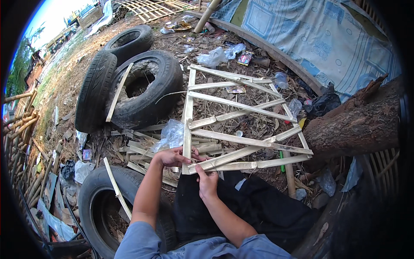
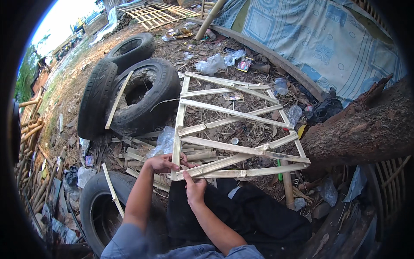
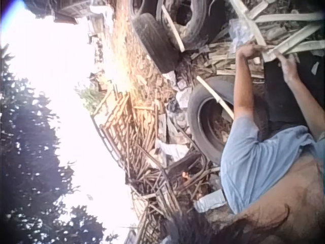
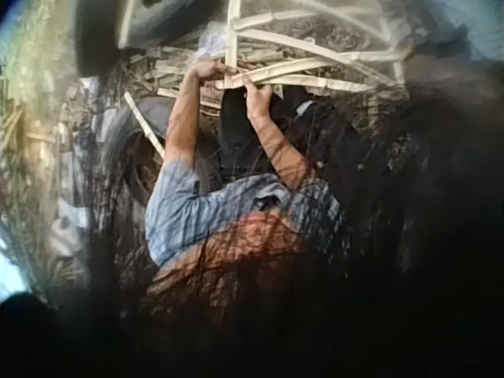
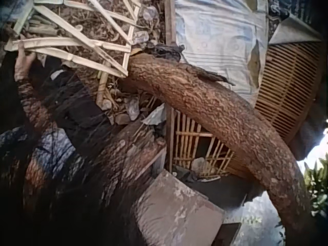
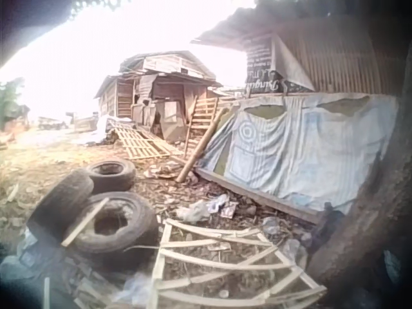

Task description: The person strips thin layers of bamboo from a piece of wood using a knife while sitting on the ground next to a bamboo frame.

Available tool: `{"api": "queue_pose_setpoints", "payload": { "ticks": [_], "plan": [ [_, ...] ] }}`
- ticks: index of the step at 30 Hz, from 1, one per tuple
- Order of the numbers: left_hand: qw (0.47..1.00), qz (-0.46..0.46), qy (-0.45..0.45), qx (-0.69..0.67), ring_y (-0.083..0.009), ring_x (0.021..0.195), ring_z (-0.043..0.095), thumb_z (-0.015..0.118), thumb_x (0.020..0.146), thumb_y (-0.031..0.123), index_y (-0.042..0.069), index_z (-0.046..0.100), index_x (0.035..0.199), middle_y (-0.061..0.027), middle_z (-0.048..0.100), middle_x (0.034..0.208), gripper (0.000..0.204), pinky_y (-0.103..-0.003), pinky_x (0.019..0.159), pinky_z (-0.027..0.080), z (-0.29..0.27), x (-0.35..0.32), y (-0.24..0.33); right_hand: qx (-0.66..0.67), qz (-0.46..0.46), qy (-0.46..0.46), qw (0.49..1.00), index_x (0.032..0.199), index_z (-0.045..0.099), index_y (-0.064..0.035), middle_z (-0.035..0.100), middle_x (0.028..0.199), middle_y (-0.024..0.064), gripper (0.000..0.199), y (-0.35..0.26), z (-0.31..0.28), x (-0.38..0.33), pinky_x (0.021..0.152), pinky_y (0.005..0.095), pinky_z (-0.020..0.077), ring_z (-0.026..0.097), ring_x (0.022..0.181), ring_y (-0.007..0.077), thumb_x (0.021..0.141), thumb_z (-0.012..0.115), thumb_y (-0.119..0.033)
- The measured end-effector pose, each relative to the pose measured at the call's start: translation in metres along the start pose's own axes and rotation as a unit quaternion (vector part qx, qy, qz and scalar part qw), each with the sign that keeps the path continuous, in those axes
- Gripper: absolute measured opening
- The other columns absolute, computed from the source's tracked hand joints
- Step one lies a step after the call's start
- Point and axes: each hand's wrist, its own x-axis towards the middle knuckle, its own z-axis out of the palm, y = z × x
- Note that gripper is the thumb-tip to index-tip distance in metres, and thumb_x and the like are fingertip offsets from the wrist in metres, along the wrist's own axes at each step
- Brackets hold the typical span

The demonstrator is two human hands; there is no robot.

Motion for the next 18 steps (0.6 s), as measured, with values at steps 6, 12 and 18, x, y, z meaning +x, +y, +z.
{"api": "queue_pose_setpoints", "payload": {
  "ticks": [6,12,18],
  "plan": [
    [0.999,-0.039,-0.015,0.014,-0.0275,0.127,0.048,0.065,0.082,-0.001,0.007,0.048,0.121,-0.0174,0.055,0.132,0.043,-0.041,0.102,0.044,-0.043,0.035,0.009,0.004,0.018,0.036,0.999,0.14,0.034,0.0001,0.063,0.107,0.0016,0.067,-0.003,0.006,0.033,0.048,0.0159,0.0391,0.056,0.079,0.0029,0.087,0.07,-0.019],
    [0.998,-0.054,0.008,-0.018,-0.0322,0.123,0.051,0.063,0.079,-0.003,0.005,0.047,0.119,-0.0222,0.053,0.13,0.043,-0.045,0.104,0.042,-0.075,0.066,0.038,0.009,0.037,0.004,0.999,0.132,0.049,-0.0025,0.063,0.091,-0.0007,0.05,0.013,0.005,0.096,0.05,0.0175,0.0408,0.051,0.062,0.0024,0.088,0.069,-0.015],
    [0.998,-0.059,-0.005,-0.034,-0.0315,0.121,0.053,0.062,0.08,-0.004,0.007,0.048,0.115,-0.0194,0.054,0.13,0.04,-0.047,0.102,0.043,-0.122,0.103,0.055,0.014,0.02,0.03,0.999,0.117,0.06,-0.0029,0.063,0.085,-0.0016,0.032,0.011,0.014,0.153,0.052,0.0182,0.0409,0.05,0.06,0.0023,0.088,0.069,-0.014]
  ]
}}
